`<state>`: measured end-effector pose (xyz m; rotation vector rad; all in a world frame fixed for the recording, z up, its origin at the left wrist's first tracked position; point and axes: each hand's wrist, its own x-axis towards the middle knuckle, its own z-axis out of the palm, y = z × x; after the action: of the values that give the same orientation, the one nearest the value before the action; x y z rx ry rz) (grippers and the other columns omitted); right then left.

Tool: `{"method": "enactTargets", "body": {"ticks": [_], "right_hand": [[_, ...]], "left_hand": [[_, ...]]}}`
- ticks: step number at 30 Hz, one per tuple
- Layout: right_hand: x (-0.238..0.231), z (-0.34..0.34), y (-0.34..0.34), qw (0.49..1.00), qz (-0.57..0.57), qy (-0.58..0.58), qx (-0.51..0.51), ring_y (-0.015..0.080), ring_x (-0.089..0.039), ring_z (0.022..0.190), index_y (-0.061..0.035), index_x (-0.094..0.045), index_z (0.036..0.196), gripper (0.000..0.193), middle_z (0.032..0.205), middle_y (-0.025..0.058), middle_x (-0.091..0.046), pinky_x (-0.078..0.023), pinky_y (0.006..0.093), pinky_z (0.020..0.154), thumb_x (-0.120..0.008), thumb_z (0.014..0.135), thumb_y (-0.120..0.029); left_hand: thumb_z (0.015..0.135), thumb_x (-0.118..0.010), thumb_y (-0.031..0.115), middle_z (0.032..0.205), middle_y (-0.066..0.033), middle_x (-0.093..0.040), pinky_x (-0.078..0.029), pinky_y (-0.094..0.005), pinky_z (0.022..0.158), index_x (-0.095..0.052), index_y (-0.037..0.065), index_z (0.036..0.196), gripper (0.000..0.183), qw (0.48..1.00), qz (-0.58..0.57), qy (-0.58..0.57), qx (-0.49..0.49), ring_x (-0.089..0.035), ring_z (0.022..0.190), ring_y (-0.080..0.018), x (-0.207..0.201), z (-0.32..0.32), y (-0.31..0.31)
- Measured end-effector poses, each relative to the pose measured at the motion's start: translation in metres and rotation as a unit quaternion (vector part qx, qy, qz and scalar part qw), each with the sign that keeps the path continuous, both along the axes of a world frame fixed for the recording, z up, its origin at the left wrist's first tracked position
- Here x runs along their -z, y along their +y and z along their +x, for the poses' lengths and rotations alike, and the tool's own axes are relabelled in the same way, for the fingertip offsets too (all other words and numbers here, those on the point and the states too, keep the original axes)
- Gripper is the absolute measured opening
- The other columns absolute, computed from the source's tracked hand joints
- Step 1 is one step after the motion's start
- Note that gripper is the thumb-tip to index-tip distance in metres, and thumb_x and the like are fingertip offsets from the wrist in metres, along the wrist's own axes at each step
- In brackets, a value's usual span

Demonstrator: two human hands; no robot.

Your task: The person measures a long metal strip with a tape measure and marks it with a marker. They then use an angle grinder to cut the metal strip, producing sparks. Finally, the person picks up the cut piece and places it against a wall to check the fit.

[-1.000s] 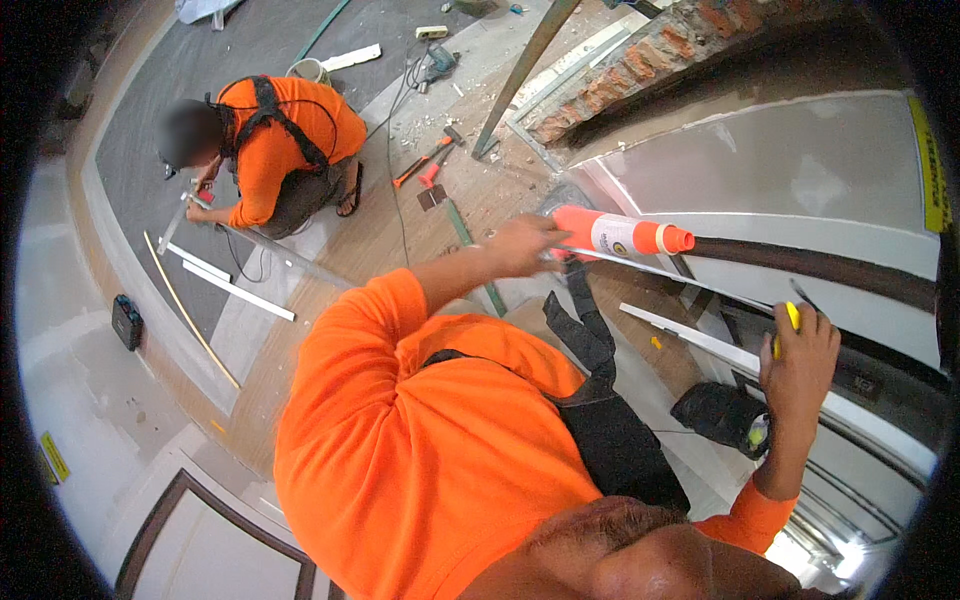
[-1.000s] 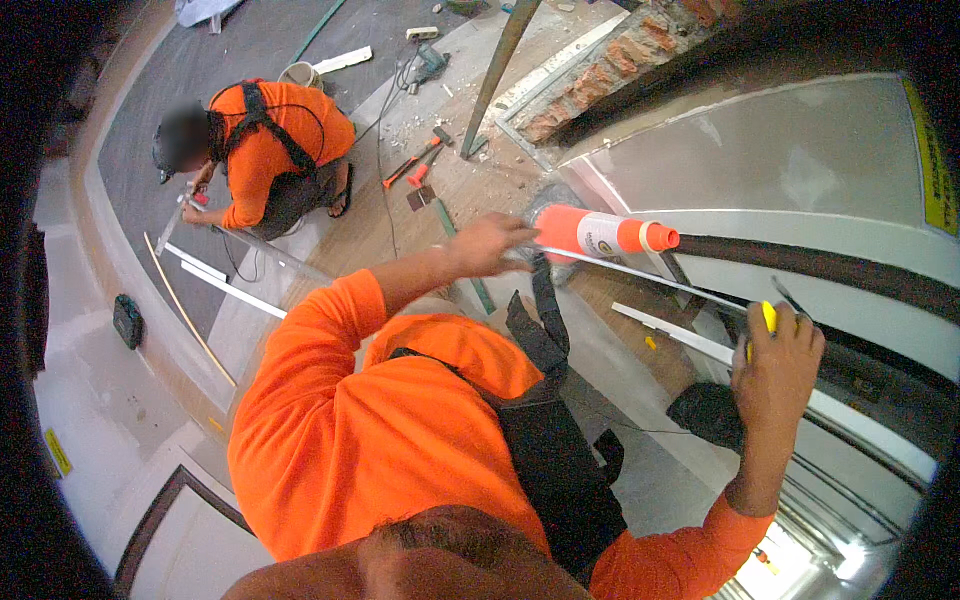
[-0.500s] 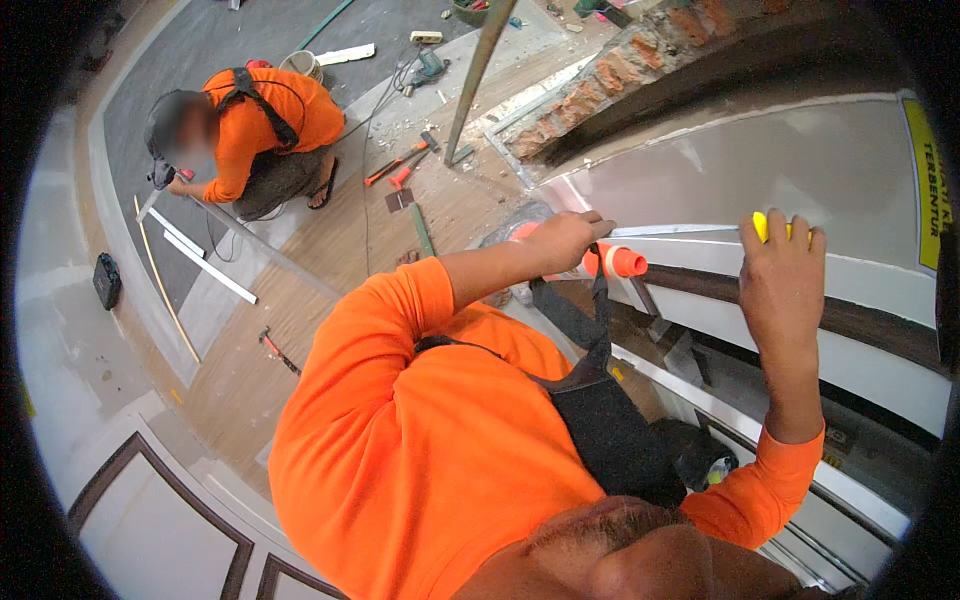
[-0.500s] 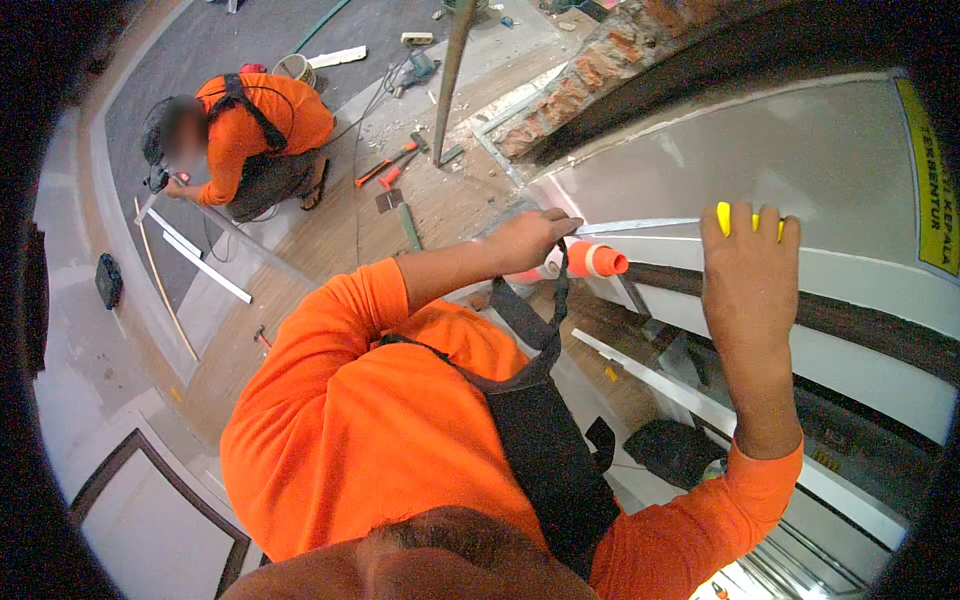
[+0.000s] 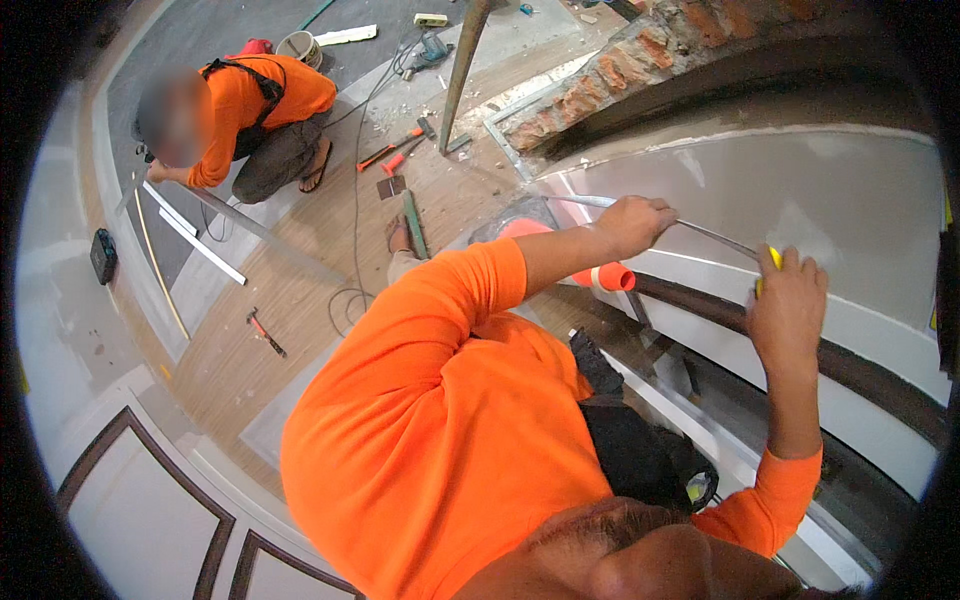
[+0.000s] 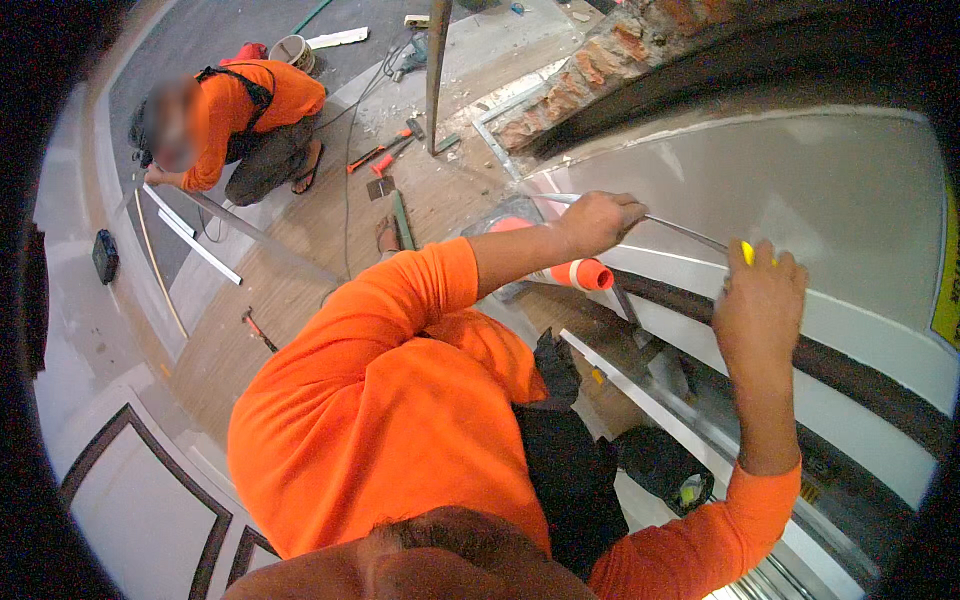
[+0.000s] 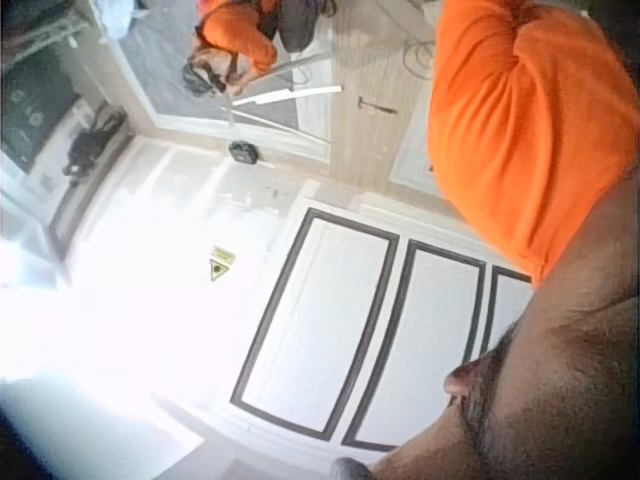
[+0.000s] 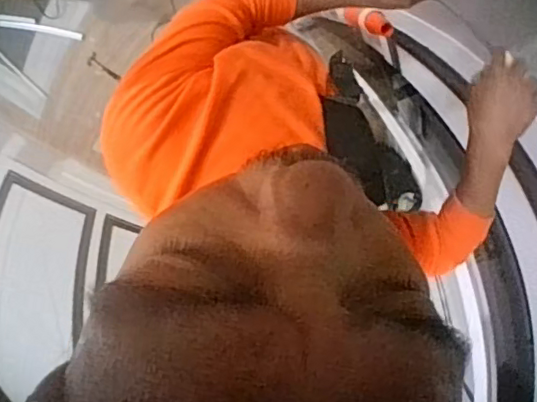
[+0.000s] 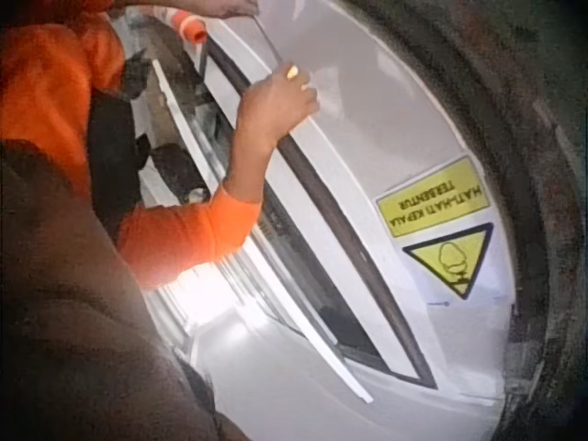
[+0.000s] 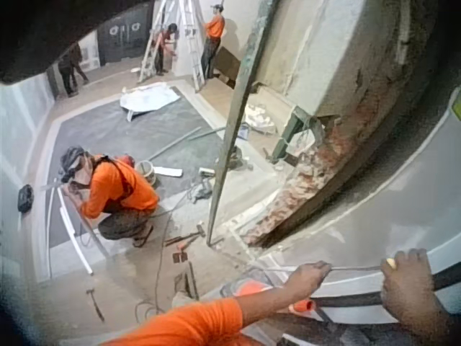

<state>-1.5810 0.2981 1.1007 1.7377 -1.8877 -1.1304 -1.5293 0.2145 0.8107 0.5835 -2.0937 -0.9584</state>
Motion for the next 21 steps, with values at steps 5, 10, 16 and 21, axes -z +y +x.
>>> {"method": "enactTargets", "body": {"ticks": [5,10,16,21], "right_hand": [[-0.083,-0.038,-0.017,0.989,-0.017,0.136,0.060,0.0323,-0.050,0.127,-0.0136,-0.053,0.141,0.062,0.141,0.0154,-0.051,-0.038,0.0450,0.111,-0.071,0.081,-0.007],[-0.183,-0.008,-0.044,0.978,-0.108,0.176,0.011,0.0334,-0.053,0.117,-0.0153,-0.055,0.134,0.051,0.131,0.0131,-0.054,-0.043,0.0433,0.101,-0.066,0.085,-0.015],[-0.142,0.027,-0.113,0.949,-0.098,0.257,0.155,0.0305,-0.052,0.129,-0.0235,-0.051,0.143,0.053,0.149,0.0070,-0.048,-0.046,0.0403,0.106,-0.066,0.092,-0.019],[-0.094,-0.006,-0.158,0.964,-0.016,0.246,-0.103,0.0350,-0.058,0.119,-0.0105,-0.059,0.130,0.041,0.134,0.0177,-0.057,-0.047,0.0453,0.100,-0.062,0.088,-0.014]], "left_hand": [[0.089,-0.053,0.012,0.112,-0.0170,-0.065,-0.055,-0.0474,0.082,-0.069,0.008,0.107,0.025,0.992,0.090,-0.061,-0.071,-0.066,0.094,-0.0383,0.121,0.004,-0.045],[0.088,-0.051,0.009,0.112,-0.0172,-0.064,-0.053,-0.0484,0.088,-0.071,0.008,0.102,0.024,0.944,0.254,-0.120,-0.175,-0.064,0.100,-0.0408,0.191,-0.015,-0.084],[0.088,-0.052,0.008,0.115,-0.0187,-0.062,-0.052,-0.0484,0.089,-0.071,0.008,0.105,0.026,0.945,0.251,0.055,-0.204,-0.064,0.101,-0.0414,0.151,-0.046,-0.104],[0.088,-0.056,0.008,0.114,-0.0197,-0.064,-0.051,-0.0478,0.088,-0.070,0.007,0.108,0.024,0.925,0.296,0.068,-0.230,-0.063,0.101,-0.0420,0.127,-0.057,-0.126]]}}
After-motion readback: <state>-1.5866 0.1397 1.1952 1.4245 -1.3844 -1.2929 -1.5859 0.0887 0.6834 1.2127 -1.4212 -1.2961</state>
